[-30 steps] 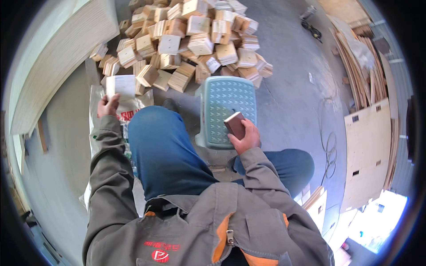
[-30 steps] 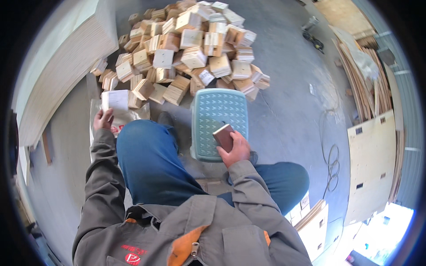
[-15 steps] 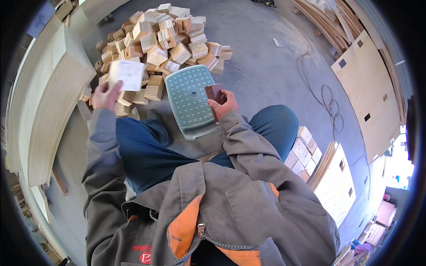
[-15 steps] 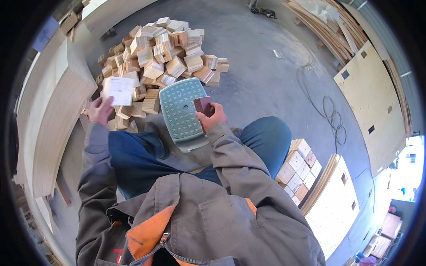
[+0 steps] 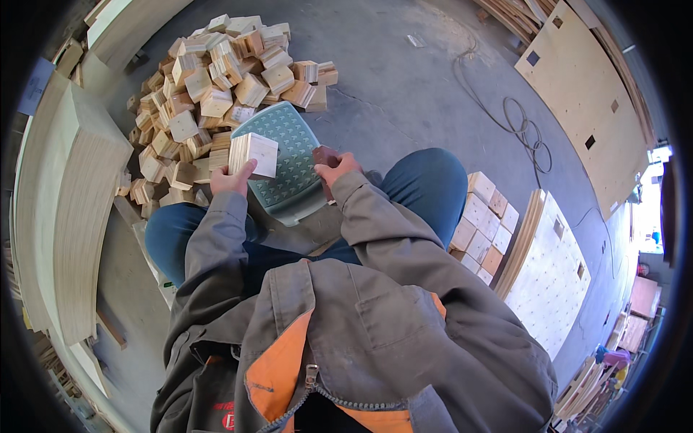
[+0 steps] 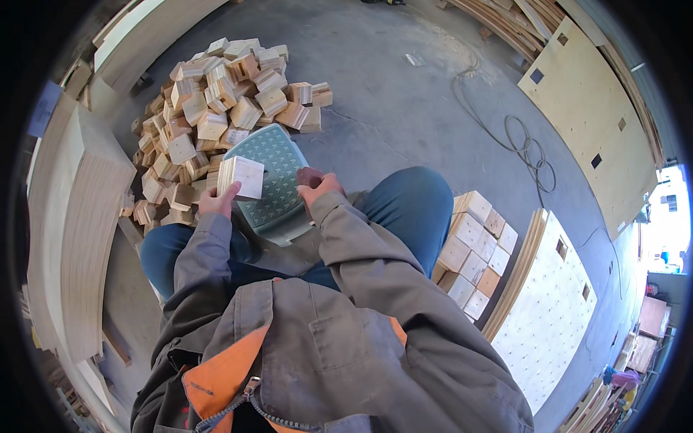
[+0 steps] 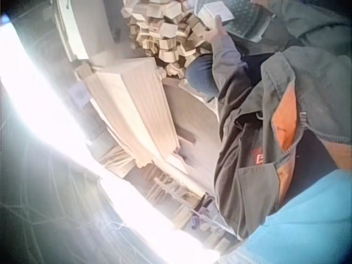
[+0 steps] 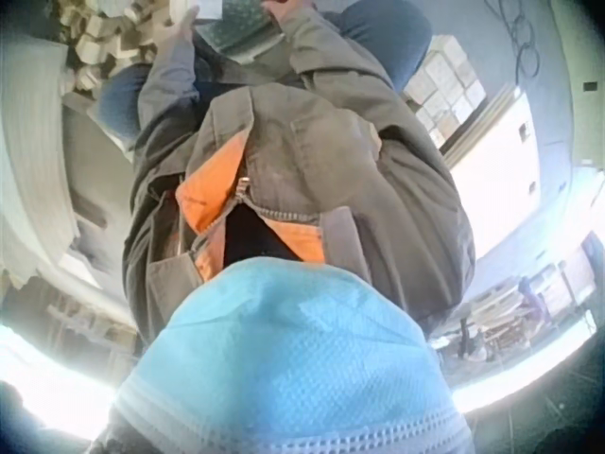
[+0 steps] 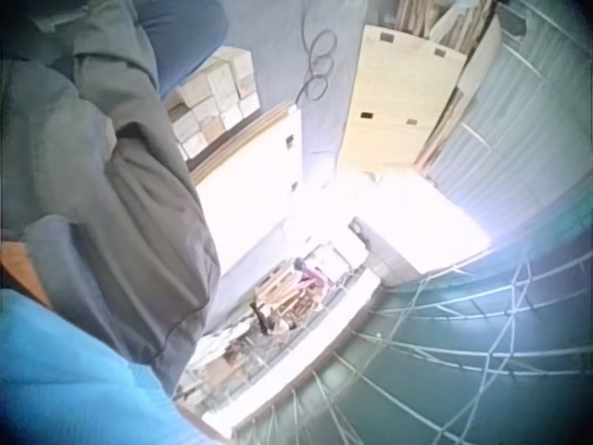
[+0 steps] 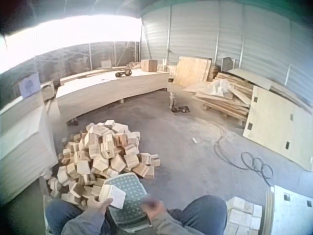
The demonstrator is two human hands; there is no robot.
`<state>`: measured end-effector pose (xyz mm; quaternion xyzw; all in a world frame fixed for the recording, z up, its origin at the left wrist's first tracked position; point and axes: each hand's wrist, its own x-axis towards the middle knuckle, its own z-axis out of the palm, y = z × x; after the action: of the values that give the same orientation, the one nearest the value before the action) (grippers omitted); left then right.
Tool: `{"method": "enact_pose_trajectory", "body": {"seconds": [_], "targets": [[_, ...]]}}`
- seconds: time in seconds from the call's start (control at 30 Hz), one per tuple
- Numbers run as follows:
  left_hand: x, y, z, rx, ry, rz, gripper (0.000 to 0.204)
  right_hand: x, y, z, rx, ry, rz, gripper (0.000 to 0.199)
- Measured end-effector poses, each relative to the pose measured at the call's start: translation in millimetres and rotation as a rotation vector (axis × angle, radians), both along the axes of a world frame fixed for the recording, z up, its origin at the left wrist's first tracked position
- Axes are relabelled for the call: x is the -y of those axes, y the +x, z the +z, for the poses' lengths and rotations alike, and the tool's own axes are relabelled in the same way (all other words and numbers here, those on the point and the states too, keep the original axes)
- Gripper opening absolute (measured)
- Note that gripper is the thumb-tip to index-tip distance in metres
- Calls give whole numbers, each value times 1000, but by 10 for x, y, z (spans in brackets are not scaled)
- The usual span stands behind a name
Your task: The person sits on a low stool and sands small rectangular wooden blocks one by one using a sanding block. They hold the block in one hand and rub the sanding block over its surfaces, then place the finished block onto a growing stack on the floor.
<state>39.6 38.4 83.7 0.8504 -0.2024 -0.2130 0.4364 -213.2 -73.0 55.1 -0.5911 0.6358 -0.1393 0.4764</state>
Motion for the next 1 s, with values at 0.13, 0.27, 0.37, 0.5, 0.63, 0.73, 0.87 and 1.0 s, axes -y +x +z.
{"method": "enact_pose_trajectory", "body": {"seconds": [0.13,0.27,0.37,0.5,0.63,0.73,0.87,1.0], "targets": [[-5,100,-129,23,25,-43,81,-16,66,-81,106,174,-123,85],[28,25,-145,95,46,-90,81,46,47,-408,261,253,-253,91],[51,1,-101,70,40,-88,81,9,39,-564,513,289,-401,94],[32,18,-106,83,-6,-88,82,-109,220,-555,466,213,-433,94],[51,132,-270,141,-50,-75,81,-135,445,-626,487,261,-420,91],[100,155,-274,94,-86,-57,81,-53,401,-742,588,319,-434,89],[157,150,-284,38,-111,-89,82,59,320,-997,522,253,-377,86],[102,145,-302,175,13,-105,86,-13,350,-728,511,277,-361,87]]}}
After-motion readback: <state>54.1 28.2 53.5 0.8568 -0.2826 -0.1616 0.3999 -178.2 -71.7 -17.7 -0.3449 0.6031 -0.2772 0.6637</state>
